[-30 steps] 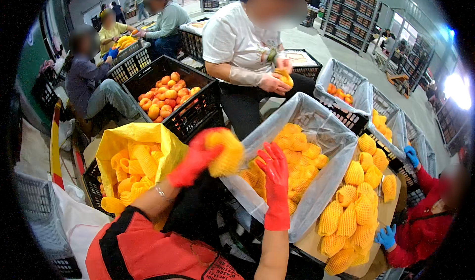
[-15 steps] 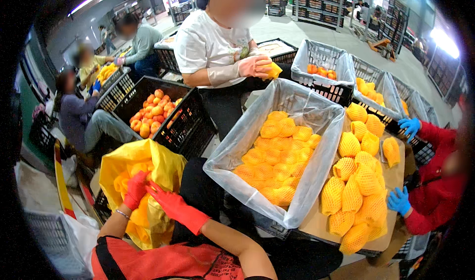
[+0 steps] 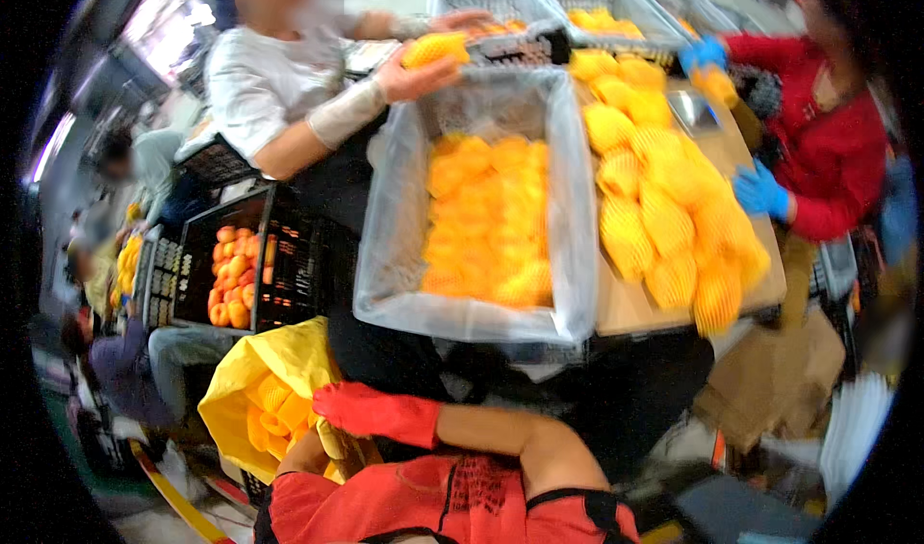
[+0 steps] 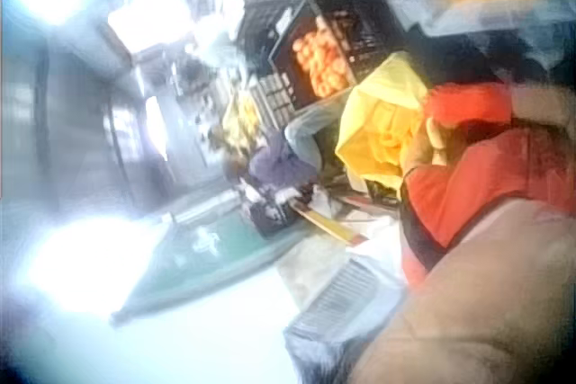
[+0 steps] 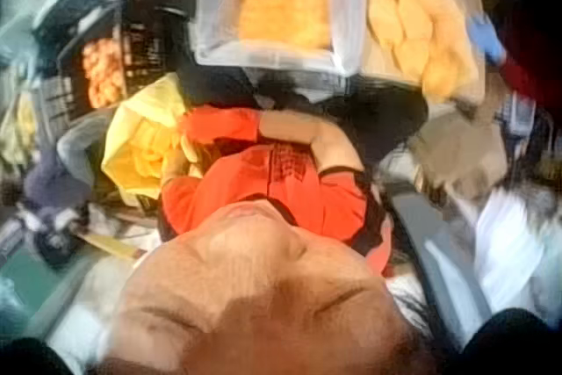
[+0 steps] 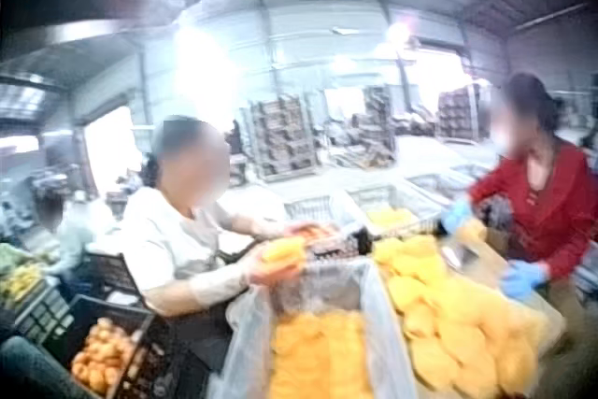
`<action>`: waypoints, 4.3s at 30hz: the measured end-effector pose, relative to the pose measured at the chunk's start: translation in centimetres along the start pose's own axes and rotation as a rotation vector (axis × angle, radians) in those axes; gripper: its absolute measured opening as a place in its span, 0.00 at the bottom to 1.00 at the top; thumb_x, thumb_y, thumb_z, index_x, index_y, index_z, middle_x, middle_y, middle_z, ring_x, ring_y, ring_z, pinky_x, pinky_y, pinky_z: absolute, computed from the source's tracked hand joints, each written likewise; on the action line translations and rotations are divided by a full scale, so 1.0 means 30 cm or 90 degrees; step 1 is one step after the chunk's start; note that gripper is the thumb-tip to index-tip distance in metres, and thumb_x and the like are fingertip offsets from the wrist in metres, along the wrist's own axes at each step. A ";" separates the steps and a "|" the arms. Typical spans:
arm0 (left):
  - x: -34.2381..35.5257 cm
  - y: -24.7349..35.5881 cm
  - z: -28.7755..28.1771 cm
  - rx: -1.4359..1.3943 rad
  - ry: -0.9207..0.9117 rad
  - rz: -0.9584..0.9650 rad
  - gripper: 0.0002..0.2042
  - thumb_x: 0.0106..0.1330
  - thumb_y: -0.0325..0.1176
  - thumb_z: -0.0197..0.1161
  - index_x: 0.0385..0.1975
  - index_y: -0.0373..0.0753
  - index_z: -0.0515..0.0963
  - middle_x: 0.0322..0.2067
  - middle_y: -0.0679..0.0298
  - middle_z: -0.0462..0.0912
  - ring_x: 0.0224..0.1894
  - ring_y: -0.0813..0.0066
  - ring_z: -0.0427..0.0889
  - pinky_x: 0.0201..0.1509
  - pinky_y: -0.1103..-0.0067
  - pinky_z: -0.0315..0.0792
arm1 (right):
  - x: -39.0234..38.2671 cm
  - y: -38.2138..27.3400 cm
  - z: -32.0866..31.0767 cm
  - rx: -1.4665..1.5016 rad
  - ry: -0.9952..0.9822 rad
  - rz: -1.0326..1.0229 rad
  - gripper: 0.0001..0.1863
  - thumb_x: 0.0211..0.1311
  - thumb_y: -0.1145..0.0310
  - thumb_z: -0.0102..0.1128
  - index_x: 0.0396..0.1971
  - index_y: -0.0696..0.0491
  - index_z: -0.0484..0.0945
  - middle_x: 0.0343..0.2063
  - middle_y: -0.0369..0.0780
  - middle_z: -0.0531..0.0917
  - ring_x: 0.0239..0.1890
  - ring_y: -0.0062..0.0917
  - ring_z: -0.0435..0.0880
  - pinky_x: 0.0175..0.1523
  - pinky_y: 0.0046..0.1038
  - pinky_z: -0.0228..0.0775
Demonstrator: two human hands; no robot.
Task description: The person sorts fruit by picking them from a central crate, placing them into yellow foam protective sleeves, and then depositing them into a separate bin.
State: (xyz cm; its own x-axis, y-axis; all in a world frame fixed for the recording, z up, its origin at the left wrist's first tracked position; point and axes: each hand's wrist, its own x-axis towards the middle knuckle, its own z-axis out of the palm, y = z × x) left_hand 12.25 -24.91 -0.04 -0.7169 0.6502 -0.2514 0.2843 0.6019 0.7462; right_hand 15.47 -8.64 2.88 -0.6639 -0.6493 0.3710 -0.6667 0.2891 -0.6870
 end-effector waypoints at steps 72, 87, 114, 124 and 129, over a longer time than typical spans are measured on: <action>0.585 1.124 0.366 0.137 0.375 0.502 0.21 0.59 0.27 0.70 0.53 0.39 0.78 0.54 0.53 0.79 0.59 0.57 0.76 0.64 0.67 0.67 | -0.754 -0.007 -0.874 0.746 0.714 -0.015 0.29 0.79 0.52 0.41 0.73 0.47 0.56 0.68 0.42 0.67 0.67 0.35 0.71 0.70 0.38 0.65; 0.584 1.108 0.311 -0.059 0.247 0.452 0.24 0.56 0.23 0.68 0.56 0.41 0.76 0.57 0.51 0.76 0.53 0.65 0.78 0.52 0.76 0.74 | -0.805 0.048 -0.832 0.613 0.617 -0.158 0.32 0.71 0.66 0.55 0.71 0.57 0.59 0.65 0.43 0.71 0.67 0.31 0.70 0.70 0.34 0.61; 0.644 1.131 0.316 -0.196 0.326 0.303 0.15 0.60 0.23 0.66 0.48 0.35 0.81 0.44 0.59 0.84 0.47 0.66 0.82 0.51 0.73 0.75 | -0.776 0.026 -0.855 0.939 0.648 0.097 0.32 0.76 0.48 0.46 0.69 0.55 0.64 0.64 0.44 0.74 0.63 0.34 0.76 0.69 0.38 0.67; 0.677 1.084 0.472 -0.046 0.269 0.535 0.42 0.61 0.50 0.68 0.72 0.37 0.58 0.71 0.41 0.57 0.72 0.41 0.60 0.73 0.59 0.57 | -0.851 -0.044 -0.886 0.994 0.780 0.042 0.33 0.66 0.69 0.63 0.69 0.46 0.63 0.62 0.37 0.74 0.63 0.28 0.75 0.64 0.36 0.71; 0.671 1.175 0.477 0.149 0.217 0.552 0.40 0.59 0.35 0.72 0.71 0.38 0.61 0.70 0.48 0.62 0.72 0.46 0.61 0.74 0.61 0.58 | -1.111 -0.154 -1.086 0.147 0.997 0.239 0.49 0.48 0.71 0.78 0.70 0.54 0.59 0.61 0.41 0.72 0.60 0.27 0.75 0.62 0.32 0.73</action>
State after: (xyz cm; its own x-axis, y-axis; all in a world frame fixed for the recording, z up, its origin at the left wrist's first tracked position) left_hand 16.94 16.04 12.40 -0.3336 0.7654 0.5503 0.8963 0.0766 0.4368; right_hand 29.65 34.57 14.05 -0.5404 0.7831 0.3077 -0.4299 0.0574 -0.9010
